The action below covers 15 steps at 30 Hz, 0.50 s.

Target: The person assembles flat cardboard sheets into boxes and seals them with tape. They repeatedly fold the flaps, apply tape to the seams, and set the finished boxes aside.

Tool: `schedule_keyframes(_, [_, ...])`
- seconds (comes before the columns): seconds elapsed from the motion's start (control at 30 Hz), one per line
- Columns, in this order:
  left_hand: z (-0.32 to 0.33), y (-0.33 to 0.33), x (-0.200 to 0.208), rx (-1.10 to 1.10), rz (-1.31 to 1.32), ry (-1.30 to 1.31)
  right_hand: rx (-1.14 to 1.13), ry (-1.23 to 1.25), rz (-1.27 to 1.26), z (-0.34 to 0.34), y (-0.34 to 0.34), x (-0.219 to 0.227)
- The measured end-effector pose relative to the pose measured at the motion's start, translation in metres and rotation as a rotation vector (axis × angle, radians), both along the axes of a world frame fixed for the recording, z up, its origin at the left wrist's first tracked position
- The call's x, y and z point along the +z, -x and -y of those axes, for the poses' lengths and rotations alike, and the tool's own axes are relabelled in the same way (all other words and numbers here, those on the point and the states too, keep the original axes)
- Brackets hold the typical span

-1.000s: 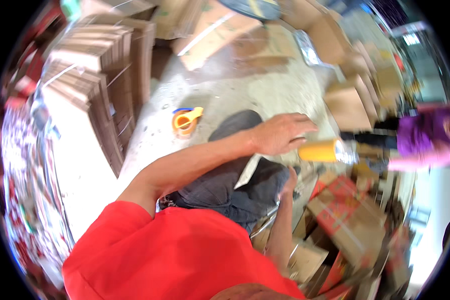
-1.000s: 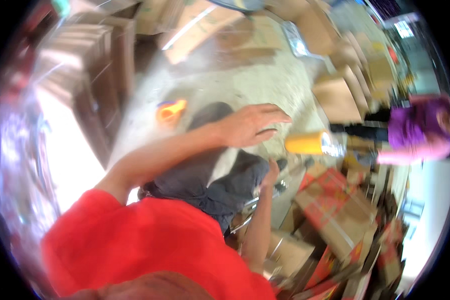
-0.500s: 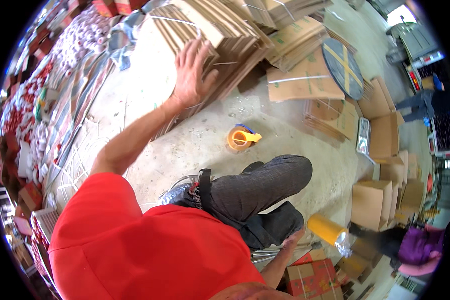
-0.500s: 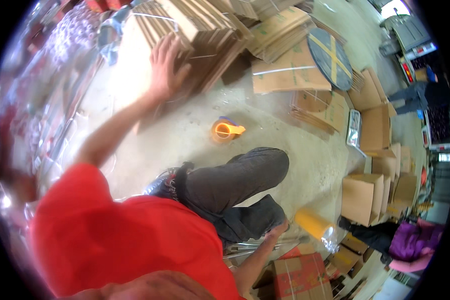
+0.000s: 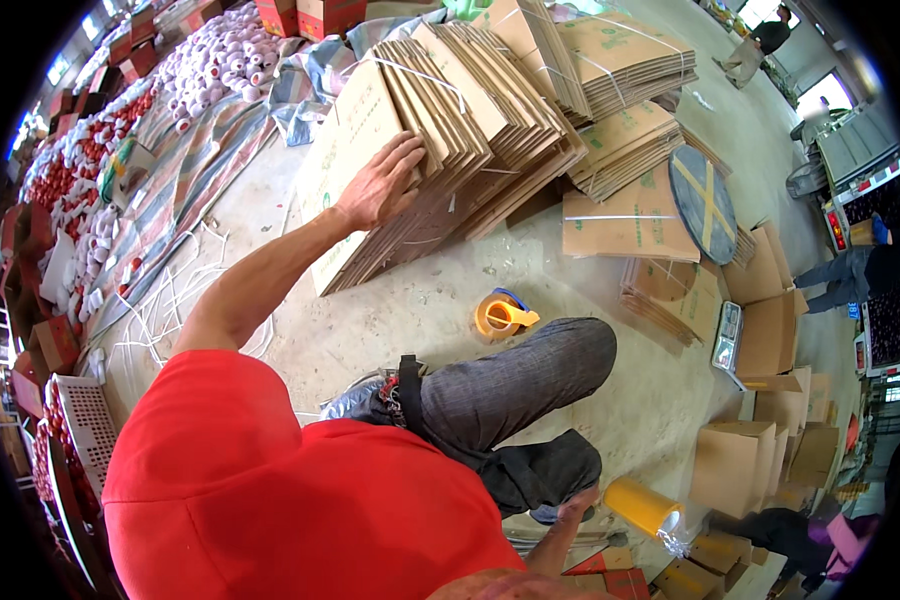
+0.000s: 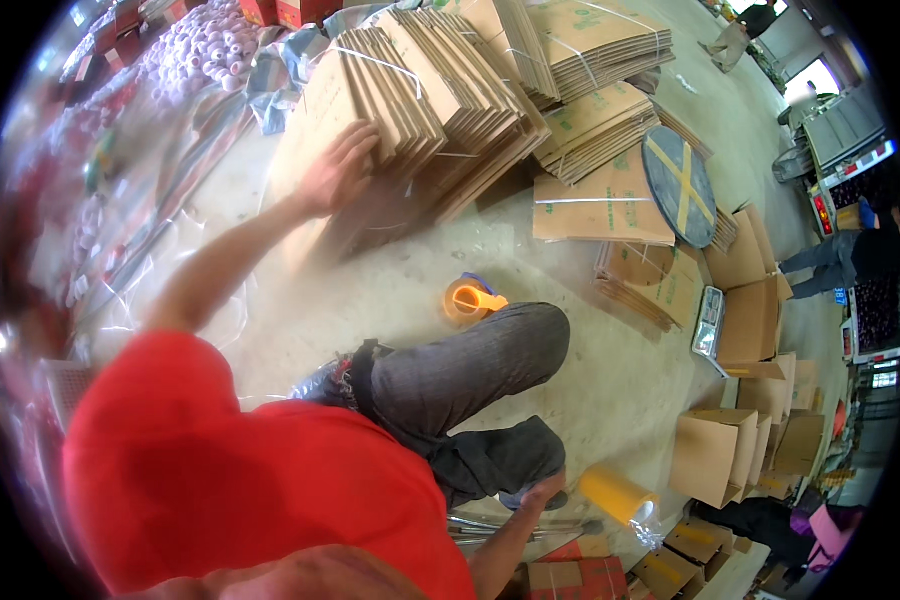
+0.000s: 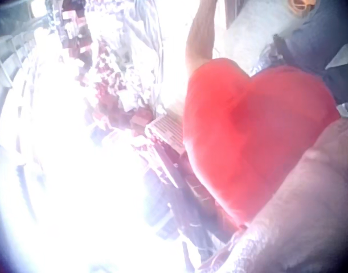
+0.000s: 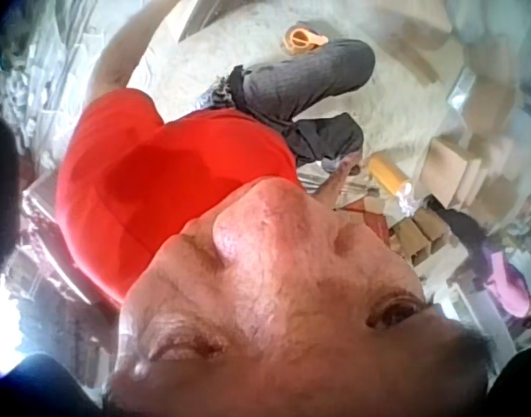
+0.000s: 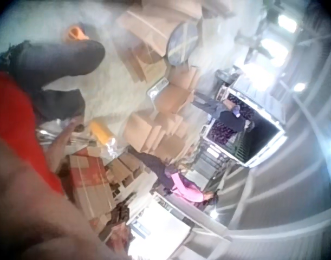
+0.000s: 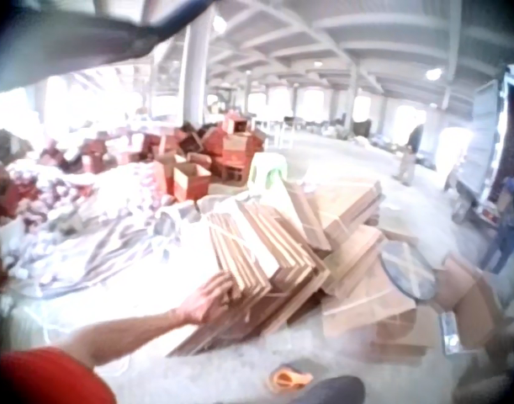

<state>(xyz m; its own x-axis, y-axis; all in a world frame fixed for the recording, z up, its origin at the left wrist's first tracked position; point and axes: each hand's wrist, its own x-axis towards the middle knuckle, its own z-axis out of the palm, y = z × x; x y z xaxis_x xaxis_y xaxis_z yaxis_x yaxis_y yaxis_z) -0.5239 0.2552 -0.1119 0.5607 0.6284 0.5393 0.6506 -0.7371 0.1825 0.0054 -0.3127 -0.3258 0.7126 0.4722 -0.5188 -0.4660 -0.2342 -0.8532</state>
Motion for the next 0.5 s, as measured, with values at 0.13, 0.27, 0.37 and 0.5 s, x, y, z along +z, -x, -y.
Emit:
schedule_keyframes(0.13, [0.022, 0.026, -0.014, 0.049, 0.144, -0.024, 0.168, 0.015, 0.380, 0.047, -0.021, -0.037])
schedule_keyframes(0.27, [0.065, 0.054, -0.019, 0.562, 0.383, 0.202, 0.217, -0.012, 0.421, 0.028, -0.023, -0.029])
schedule_keyframes(0.37, [0.065, 0.074, -0.006, 0.648, 0.390, 0.301, 0.090, 0.058, 0.229, 0.003, -0.023, -0.021])
schedule_keyframes(0.5, [0.094, 0.041, 0.102, 0.497, 0.267, 0.050, -0.015, 0.188, 0.086, -0.009, -0.021, 0.007])
